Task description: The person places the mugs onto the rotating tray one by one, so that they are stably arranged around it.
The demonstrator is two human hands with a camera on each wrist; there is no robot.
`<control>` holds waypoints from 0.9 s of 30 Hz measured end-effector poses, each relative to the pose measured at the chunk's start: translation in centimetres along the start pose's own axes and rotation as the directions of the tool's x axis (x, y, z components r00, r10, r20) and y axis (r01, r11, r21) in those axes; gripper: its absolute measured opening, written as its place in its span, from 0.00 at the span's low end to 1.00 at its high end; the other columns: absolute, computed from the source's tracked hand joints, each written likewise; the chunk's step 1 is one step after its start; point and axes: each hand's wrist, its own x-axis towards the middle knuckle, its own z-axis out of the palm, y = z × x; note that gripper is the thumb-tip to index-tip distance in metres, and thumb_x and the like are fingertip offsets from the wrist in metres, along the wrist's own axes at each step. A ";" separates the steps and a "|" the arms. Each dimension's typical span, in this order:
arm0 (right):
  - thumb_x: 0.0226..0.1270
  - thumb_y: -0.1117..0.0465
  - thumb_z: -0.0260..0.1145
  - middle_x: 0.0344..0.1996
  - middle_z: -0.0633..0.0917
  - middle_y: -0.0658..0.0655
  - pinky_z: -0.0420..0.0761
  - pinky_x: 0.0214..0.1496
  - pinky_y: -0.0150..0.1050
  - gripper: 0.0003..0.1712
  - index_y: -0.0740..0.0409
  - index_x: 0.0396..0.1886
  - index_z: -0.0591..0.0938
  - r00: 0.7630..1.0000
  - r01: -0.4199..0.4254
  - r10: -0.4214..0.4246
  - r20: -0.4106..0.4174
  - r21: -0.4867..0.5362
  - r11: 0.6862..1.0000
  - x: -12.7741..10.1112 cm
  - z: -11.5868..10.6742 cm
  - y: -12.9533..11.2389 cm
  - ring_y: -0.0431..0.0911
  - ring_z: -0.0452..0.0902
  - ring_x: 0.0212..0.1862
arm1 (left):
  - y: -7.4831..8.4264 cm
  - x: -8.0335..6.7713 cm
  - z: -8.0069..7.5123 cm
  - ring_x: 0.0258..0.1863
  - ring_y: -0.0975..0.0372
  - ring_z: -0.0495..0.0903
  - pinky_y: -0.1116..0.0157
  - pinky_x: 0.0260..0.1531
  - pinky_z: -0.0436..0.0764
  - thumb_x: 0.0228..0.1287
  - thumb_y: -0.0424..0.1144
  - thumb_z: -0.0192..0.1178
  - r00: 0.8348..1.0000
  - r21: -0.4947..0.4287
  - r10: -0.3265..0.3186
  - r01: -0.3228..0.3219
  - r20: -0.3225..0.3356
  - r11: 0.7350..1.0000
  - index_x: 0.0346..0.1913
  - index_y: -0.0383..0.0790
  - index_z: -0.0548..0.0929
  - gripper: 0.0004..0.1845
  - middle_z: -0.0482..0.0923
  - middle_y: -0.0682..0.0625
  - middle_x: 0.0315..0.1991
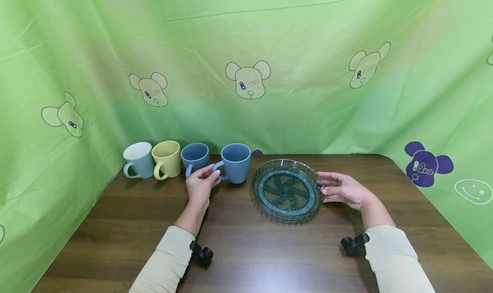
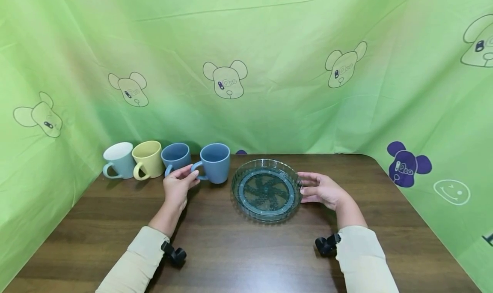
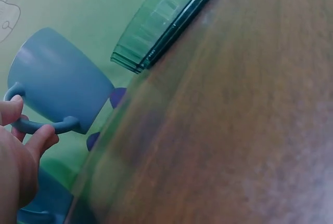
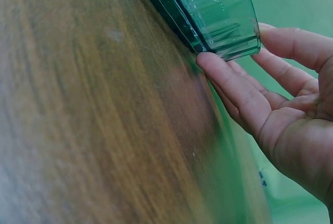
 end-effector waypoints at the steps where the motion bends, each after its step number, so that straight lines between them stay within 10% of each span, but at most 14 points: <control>1: 0.65 0.74 0.63 0.65 0.62 0.77 0.84 0.52 0.49 0.42 0.74 0.73 0.51 1.000 -0.001 0.001 -0.004 0.000 1.000 0.0 0.0 0.0 0.49 0.80 0.50 | 0.1 0.0 0.1 0.27 0.65 0.82 0.67 0.28 0.87 0.51 0.19 0.69 1.000 0.000 0.003 -0.003 0.001 1.000 0.47 0.22 0.83 0.17 0.82 0.41 0.33; 27: 0.64 0.75 0.63 0.62 0.65 0.73 0.84 0.51 0.48 0.42 0.71 0.74 0.54 1.000 -0.005 0.005 -0.023 0.009 1.000 -0.1 0.1 -0.1 0.48 0.80 0.49 | 1.8 0.2 2.8 0.26 0.64 0.83 0.67 0.26 0.87 0.51 0.18 0.69 0.999 -0.049 -0.029 0.030 0.025 0.998 0.46 0.22 0.83 0.17 0.83 0.47 0.32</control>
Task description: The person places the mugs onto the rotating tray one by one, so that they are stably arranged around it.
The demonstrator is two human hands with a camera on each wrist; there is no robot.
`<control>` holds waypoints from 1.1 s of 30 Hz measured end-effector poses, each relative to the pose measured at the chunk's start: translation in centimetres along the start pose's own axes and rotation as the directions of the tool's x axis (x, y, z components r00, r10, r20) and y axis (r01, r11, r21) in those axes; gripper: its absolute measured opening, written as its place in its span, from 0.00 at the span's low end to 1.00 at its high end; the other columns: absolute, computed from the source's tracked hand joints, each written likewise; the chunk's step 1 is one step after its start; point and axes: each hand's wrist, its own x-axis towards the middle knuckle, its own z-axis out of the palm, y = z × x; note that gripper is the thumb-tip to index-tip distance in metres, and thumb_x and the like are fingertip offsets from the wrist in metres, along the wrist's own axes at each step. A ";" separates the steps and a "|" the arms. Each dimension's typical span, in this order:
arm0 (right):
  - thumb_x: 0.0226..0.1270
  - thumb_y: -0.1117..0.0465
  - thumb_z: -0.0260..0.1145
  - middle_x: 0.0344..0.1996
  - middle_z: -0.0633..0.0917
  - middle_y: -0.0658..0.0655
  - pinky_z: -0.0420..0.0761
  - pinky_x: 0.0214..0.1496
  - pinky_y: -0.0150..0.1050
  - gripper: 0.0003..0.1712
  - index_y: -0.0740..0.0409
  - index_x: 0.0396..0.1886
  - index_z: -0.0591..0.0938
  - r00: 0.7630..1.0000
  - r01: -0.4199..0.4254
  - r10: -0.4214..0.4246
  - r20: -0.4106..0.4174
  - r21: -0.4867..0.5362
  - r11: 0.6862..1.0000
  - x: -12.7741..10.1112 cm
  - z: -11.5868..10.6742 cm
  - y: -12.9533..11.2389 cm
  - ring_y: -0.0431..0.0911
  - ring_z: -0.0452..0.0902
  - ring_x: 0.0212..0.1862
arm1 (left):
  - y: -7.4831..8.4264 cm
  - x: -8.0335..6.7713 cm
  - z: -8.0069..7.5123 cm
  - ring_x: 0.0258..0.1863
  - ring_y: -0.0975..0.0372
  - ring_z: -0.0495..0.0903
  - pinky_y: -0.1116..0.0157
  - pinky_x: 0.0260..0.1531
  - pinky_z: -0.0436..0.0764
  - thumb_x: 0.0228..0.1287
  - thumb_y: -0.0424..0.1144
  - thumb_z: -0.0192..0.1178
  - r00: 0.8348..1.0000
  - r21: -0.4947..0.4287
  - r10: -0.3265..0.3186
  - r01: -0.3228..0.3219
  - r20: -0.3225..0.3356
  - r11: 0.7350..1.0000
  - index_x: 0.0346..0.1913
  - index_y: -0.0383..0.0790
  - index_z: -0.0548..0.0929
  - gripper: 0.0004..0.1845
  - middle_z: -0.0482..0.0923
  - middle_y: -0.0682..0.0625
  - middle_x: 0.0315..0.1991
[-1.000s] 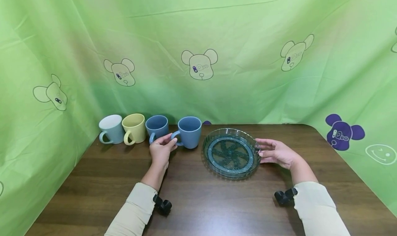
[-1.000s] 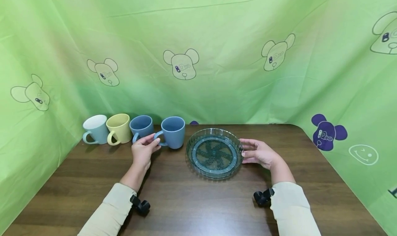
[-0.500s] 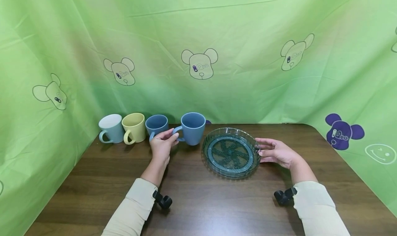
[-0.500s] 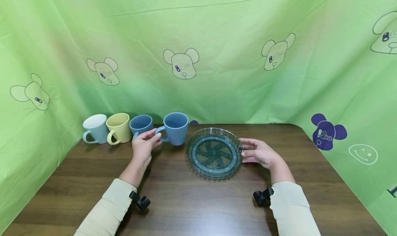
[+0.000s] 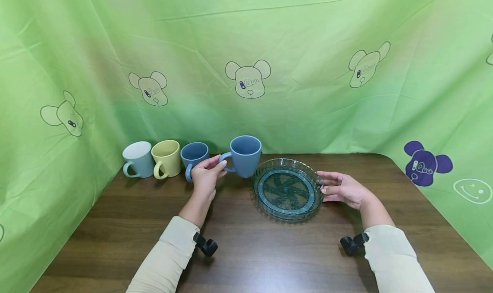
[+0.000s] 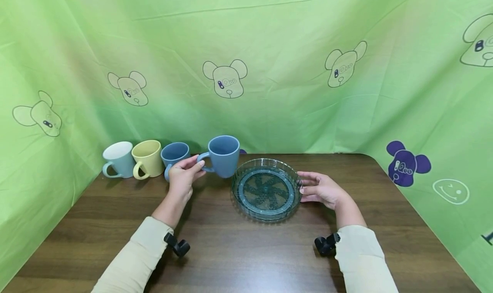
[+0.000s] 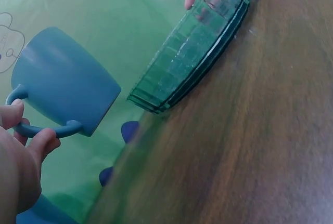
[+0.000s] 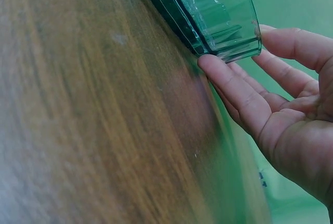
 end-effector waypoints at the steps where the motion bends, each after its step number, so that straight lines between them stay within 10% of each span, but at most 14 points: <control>1: 0.64 0.75 0.63 0.62 0.65 0.73 0.84 0.51 0.48 0.42 0.71 0.74 0.54 1.000 0.000 0.000 0.000 -0.001 1.000 0.0 0.0 0.0 0.48 0.80 0.49 | 0.0 0.0 0.1 0.27 0.64 0.83 0.67 0.26 0.87 0.51 0.18 0.68 1.000 -0.006 -0.002 0.002 0.005 1.000 0.46 0.22 0.83 0.17 0.83 0.46 0.32; 33: 0.65 0.75 0.63 0.60 0.68 0.71 0.85 0.51 0.48 0.40 0.68 0.73 0.57 1.000 -0.009 0.009 -0.001 0.017 1.000 -0.1 0.0 -0.1 0.48 0.80 0.48 | 0.0 0.3 3.1 0.27 0.63 0.83 0.64 0.29 0.88 0.52 0.20 0.69 0.994 0.011 -0.045 0.044 0.102 0.999 0.46 0.24 0.84 0.16 0.83 0.45 0.33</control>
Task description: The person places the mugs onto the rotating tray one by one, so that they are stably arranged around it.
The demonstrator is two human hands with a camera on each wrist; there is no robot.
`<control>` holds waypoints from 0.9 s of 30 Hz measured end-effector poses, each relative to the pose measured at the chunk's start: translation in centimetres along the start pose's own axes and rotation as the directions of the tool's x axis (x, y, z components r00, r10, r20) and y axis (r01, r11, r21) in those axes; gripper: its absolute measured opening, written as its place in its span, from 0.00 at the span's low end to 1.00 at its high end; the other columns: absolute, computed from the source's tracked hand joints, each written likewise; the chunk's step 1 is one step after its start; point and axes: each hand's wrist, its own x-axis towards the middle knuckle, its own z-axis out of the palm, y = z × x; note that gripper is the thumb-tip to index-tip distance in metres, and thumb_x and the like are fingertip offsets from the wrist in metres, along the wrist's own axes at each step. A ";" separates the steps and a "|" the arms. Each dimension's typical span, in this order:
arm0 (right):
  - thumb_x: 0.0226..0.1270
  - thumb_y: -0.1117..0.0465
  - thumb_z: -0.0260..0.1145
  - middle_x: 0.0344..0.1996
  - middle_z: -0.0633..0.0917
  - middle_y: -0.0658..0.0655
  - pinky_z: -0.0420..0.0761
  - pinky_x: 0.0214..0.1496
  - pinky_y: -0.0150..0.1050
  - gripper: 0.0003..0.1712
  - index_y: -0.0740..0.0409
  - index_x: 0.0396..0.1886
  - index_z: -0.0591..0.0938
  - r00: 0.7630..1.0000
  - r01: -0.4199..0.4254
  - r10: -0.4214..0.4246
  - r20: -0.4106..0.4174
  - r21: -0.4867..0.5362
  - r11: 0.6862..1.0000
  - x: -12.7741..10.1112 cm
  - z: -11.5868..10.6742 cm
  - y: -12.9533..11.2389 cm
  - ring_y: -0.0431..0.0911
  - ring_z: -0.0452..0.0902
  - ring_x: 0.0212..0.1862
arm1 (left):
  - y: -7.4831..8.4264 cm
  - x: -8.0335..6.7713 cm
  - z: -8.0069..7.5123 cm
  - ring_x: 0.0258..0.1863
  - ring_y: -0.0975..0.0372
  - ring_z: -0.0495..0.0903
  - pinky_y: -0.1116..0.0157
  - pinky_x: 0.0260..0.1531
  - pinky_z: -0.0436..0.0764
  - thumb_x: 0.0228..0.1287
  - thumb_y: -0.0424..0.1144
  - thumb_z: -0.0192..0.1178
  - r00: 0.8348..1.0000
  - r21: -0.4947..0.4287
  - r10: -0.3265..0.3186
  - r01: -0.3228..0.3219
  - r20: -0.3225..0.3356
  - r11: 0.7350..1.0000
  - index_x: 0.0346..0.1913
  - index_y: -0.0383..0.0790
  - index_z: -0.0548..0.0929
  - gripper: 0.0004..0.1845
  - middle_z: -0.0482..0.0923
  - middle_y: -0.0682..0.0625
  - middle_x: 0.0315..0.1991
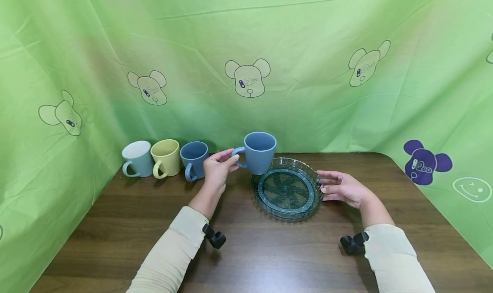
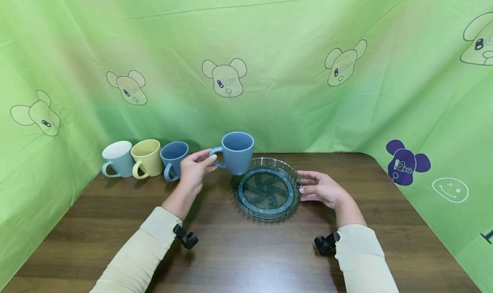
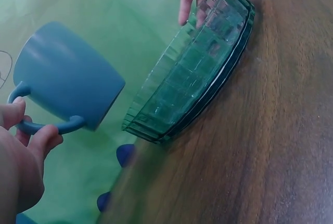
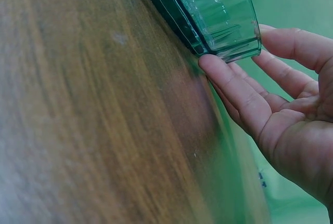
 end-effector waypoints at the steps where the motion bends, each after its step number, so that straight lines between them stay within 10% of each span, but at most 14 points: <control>1: 0.64 0.75 0.63 0.60 0.69 0.70 0.85 0.50 0.47 0.40 0.68 0.73 0.58 1.000 0.001 -0.001 -0.001 0.002 1.000 0.0 0.0 0.0 0.48 0.80 0.48 | 0.0 0.0 0.1 0.27 0.62 0.83 0.64 0.29 0.88 0.52 0.20 0.69 1.000 0.004 -0.003 0.003 0.001 1.000 0.46 0.25 0.84 0.16 0.83 0.45 0.34; 27: 0.64 0.75 0.63 0.62 0.65 0.75 0.84 0.51 0.47 0.41 0.70 0.74 0.55 1.000 -0.006 0.006 -0.011 -0.025 1.000 -0.1 0.1 -0.1 0.48 0.80 0.48 | -0.8 1.8 2.4 0.37 0.51 0.86 0.62 0.34 0.88 0.55 0.22 0.68 0.987 0.008 -0.117 0.117 0.113 0.993 0.48 0.27 0.84 0.16 0.84 0.43 0.38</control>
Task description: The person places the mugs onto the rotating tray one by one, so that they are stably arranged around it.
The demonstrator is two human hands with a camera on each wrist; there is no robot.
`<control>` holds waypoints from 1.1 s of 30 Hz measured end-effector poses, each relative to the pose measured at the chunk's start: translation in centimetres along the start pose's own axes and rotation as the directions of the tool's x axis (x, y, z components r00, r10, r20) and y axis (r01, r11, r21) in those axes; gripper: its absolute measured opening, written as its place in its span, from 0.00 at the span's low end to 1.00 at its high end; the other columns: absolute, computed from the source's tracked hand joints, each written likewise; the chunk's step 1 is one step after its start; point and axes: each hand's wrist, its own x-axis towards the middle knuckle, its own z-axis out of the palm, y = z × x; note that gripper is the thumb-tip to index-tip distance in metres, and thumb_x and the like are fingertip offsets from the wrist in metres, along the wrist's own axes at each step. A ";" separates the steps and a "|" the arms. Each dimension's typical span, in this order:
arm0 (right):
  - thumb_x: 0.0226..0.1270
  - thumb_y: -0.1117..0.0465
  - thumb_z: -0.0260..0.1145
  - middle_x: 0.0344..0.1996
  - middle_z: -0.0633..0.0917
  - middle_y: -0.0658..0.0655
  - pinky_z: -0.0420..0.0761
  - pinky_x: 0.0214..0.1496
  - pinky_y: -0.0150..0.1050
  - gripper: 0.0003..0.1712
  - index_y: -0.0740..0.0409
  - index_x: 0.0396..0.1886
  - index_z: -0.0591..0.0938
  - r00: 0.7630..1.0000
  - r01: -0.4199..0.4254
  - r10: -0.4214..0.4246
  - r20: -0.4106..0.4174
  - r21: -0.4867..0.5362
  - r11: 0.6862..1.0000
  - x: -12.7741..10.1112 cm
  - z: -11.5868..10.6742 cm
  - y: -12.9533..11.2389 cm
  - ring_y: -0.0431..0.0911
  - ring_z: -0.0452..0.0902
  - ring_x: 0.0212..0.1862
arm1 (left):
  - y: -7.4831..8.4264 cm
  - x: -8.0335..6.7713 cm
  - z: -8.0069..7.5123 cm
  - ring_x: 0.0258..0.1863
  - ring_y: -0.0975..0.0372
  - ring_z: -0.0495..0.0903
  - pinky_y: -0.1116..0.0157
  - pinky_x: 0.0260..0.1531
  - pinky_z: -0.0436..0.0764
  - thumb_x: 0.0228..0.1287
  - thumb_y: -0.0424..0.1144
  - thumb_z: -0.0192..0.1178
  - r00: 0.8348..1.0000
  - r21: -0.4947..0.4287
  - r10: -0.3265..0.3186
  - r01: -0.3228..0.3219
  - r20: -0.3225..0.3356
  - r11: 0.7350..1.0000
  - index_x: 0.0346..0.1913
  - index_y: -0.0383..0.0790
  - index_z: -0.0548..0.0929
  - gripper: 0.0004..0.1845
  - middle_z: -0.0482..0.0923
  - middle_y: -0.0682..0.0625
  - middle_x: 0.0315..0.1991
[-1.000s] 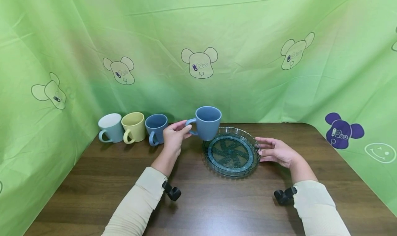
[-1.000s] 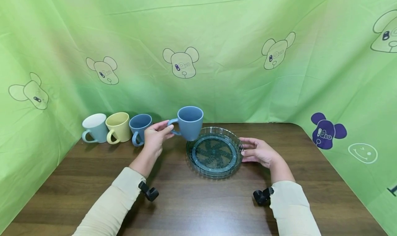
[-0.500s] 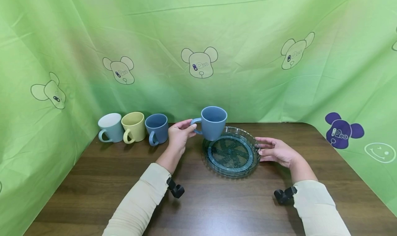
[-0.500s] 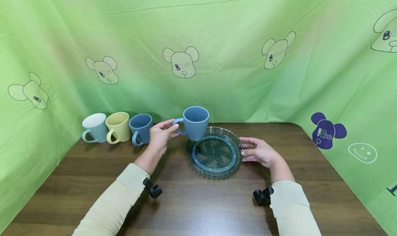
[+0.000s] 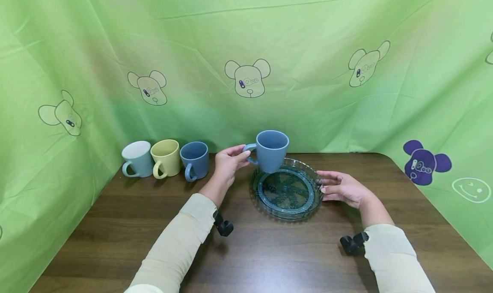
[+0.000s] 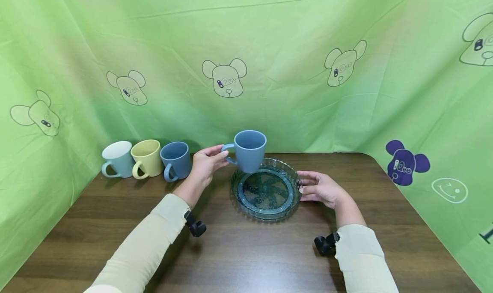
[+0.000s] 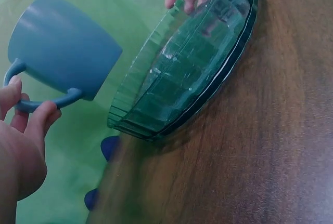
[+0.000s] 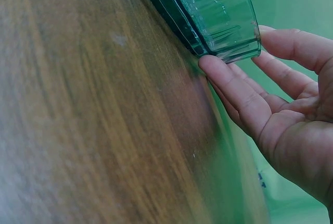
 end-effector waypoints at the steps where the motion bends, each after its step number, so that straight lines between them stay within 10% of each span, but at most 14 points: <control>1: 0.64 0.75 0.63 0.62 0.65 0.74 0.84 0.51 0.47 0.41 0.70 0.74 0.56 1.000 0.001 -0.001 0.000 0.001 1.000 0.0 0.0 0.0 0.48 0.80 0.48 | -0.1 0.1 0.1 0.35 0.53 0.86 0.62 0.34 0.88 0.55 0.21 0.68 1.000 -0.001 0.004 -0.004 0.007 1.000 0.48 0.26 0.84 0.16 0.84 0.43 0.38; 33: 0.63 0.75 0.64 0.58 0.70 0.68 0.84 0.51 0.47 0.43 0.72 0.73 0.53 1.000 -0.018 0.018 -0.015 -0.007 1.000 0.3 0.0 -0.1 0.47 0.81 0.47 | -3.2 2.4 0.3 0.28 0.61 0.84 0.61 0.34 0.88 0.55 0.21 0.67 0.997 0.065 -0.027 0.023 0.074 0.998 0.49 0.25 0.83 0.16 0.85 0.45 0.34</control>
